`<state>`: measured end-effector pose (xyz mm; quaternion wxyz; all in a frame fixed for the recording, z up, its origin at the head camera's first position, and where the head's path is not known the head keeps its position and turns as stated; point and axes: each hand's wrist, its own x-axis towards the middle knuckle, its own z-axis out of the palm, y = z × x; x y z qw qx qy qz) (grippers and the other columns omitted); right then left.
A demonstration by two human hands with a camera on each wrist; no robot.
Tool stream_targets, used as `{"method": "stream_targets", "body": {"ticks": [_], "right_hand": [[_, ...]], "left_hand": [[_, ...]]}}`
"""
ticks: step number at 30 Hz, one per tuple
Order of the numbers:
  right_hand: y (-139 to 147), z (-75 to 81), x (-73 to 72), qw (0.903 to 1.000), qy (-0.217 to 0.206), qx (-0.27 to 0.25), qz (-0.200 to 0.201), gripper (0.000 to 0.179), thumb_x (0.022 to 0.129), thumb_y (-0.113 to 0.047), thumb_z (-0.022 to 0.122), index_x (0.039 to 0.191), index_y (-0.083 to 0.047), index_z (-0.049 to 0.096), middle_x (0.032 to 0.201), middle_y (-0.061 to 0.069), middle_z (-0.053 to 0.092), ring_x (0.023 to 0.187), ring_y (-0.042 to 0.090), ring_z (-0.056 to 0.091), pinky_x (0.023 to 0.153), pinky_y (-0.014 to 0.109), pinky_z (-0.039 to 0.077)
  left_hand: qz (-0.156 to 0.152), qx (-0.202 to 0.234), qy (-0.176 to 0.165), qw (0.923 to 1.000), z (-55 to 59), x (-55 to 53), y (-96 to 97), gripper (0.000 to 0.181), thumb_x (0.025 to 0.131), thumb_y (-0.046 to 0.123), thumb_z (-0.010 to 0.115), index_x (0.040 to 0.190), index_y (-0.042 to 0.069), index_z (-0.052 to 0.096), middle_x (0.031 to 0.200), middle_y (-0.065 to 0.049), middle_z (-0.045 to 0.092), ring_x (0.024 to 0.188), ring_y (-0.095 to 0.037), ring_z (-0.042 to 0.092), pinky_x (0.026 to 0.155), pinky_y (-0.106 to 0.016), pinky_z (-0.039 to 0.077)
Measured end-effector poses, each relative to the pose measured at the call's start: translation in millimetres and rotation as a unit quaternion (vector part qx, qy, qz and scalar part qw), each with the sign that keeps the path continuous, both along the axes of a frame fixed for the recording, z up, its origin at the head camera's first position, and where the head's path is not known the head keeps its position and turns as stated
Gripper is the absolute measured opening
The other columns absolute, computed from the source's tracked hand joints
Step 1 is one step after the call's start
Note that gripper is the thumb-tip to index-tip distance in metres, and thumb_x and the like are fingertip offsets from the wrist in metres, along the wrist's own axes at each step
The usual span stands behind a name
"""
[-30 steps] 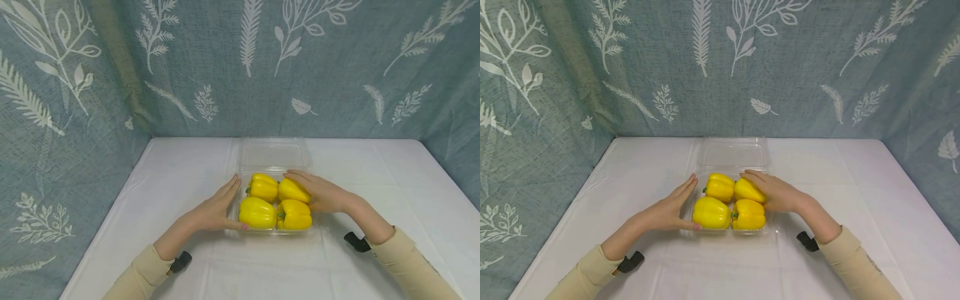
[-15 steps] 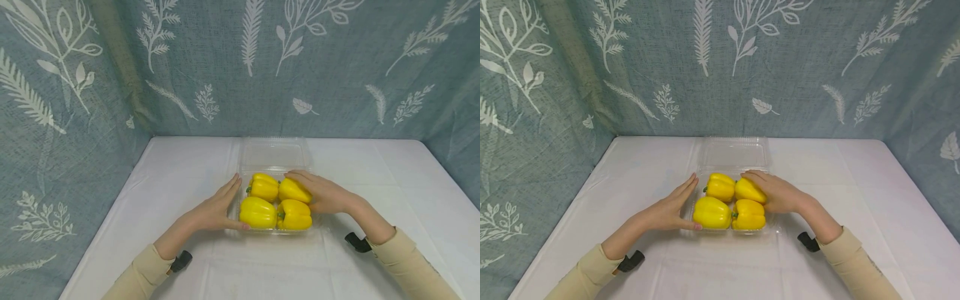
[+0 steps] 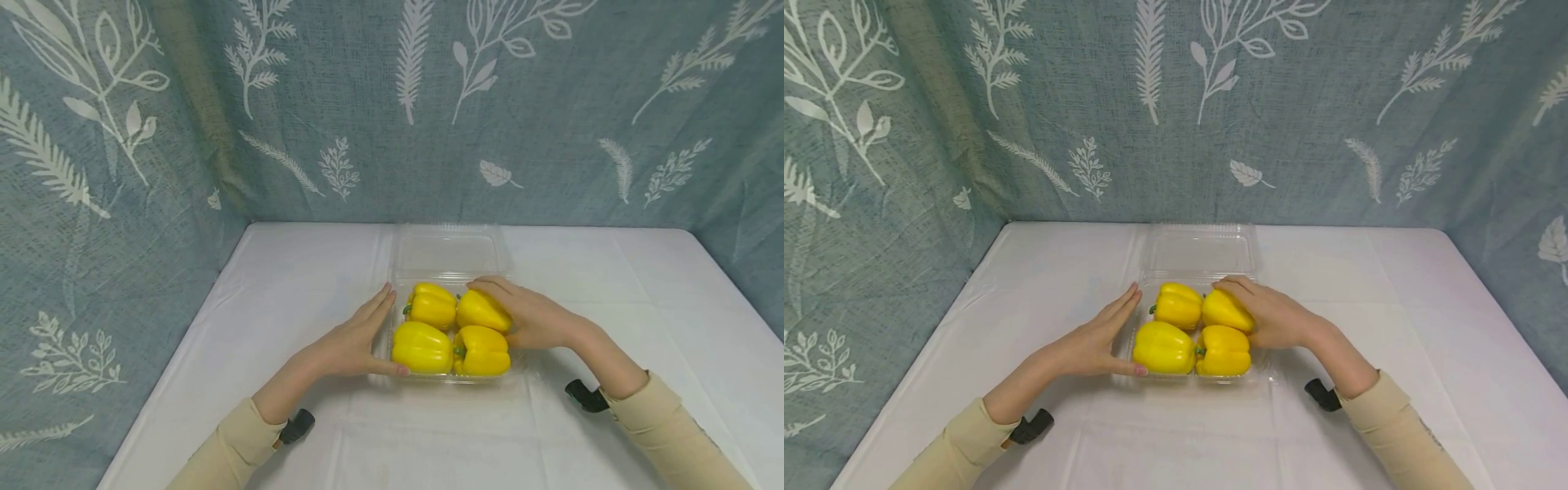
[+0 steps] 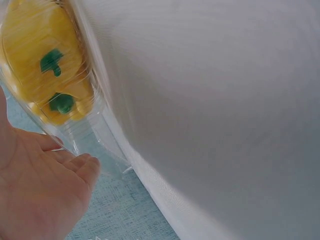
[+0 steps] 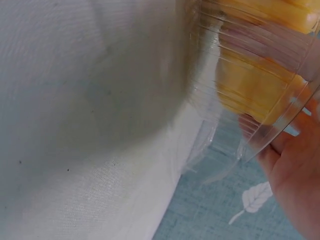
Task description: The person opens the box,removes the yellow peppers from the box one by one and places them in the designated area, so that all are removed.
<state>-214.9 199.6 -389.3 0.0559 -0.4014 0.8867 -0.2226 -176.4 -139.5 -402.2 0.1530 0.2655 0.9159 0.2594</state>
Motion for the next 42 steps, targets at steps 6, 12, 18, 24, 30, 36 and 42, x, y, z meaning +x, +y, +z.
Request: {"method": "stream_targets", "body": {"ticks": [6, 12, 18, 24, 30, 36, 42], "right_hand": [[1, -0.2, 0.3, 0.9999, -0.010, -0.014, 0.001, 0.092, 0.075, -0.017, 0.084, 0.149, -0.008, 0.031, 0.153, 0.008, 0.030, 0.137, 0.031, 0.037, 0.108, 0.051, 0.038], [5, -3.0, -0.6, 0.9992, -0.022, -0.033, -0.002, 0.098, 0.074, -0.016, 0.085, 0.152, -0.011, 0.025, 0.154, 0.009, 0.026, 0.137, 0.031, 0.036, 0.106, 0.052, 0.039], [9, -6.3, -1.0, 0.9978, -0.031, -0.059, -0.006, 0.100, 0.075, -0.009, 0.082, 0.155, -0.015, 0.021, 0.155, 0.011, 0.022, 0.140, 0.031, 0.029, 0.111, 0.052, 0.032], [12, -4.6, 2.2, 0.9956, -0.036, -0.086, -0.007, 0.099, 0.075, 0.001, 0.077, 0.154, -0.011, 0.020, 0.156, 0.012, 0.022, 0.140, 0.032, 0.030, 0.110, 0.054, 0.033], [13, -3.1, 4.1, 0.9933, -0.037, -0.109, -0.015, 0.097, 0.074, 0.003, 0.076, 0.153, -0.009, 0.021, 0.155, 0.013, 0.023, 0.139, 0.032, 0.029, 0.109, 0.055, 0.032], [16, -2.6, 5.6, 0.9885, -0.038, -0.136, -0.054, 0.102, 0.074, -0.003, 0.081, 0.155, -0.016, 0.019, 0.154, 0.013, 0.023, 0.135, 0.031, 0.033, 0.108, 0.057, 0.033], [19, -1.2, 6.7, 0.9811, -0.033, -0.168, -0.090, 0.104, 0.074, -0.008, 0.083, 0.155, -0.017, 0.019, 0.150, 0.015, 0.026, 0.128, 0.030, 0.038, 0.104, 0.057, 0.036]], "left_hand": [[-0.004, 0.005, 0.004, 1.0000, 2.0, 0.7, -0.5, 0.128, 0.071, 0.068, 0.074, 0.157, 0.012, -0.003, 0.162, -0.002, -0.014, 0.148, -0.023, -0.002, 0.117, -0.045, 0.016], [-0.006, 0.006, 0.006, 0.9999, 1.1, 0.6, -0.6, 0.128, 0.072, 0.067, 0.074, 0.157, 0.010, -0.002, 0.162, -0.003, -0.013, 0.149, -0.025, -0.001, 0.117, -0.046, 0.017], [-0.006, 0.008, 0.006, 0.9999, -1.1, -0.7, -0.8, 0.128, 0.071, 0.069, 0.073, 0.157, 0.011, -0.002, 0.162, -0.002, -0.013, 0.149, -0.024, -0.001, 0.117, -0.046, 0.017], [-0.005, 0.003, 0.007, 1.0000, 0.1, 0.4, -0.2, 0.128, 0.071, 0.069, 0.073, 0.157, 0.011, -0.004, 0.162, -0.001, -0.015, 0.148, -0.025, -0.001, 0.117, -0.047, 0.017], [-0.002, 0.008, 0.007, 0.9999, 0.8, 1.3, -0.2, 0.127, 0.072, 0.067, 0.074, 0.157, 0.010, -0.002, 0.162, -0.001, -0.014, 0.148, -0.025, -0.001, 0.117, -0.047, 0.017], [0.002, 0.009, 0.003, 1.0000, -0.8, 0.9, -0.1, 0.127, 0.072, 0.068, 0.073, 0.157, 0.011, -0.002, 0.162, 0.001, -0.014, 0.148, -0.024, -0.001, 0.117, -0.048, 0.018], [0.005, 0.005, -0.002, 1.0000, -0.1, 1.0, 0.6, 0.128, 0.071, 0.069, 0.073, 0.157, 0.013, -0.003, 0.162, 0.002, -0.015, 0.148, -0.023, -0.001, 0.116, -0.048, 0.019]]}}
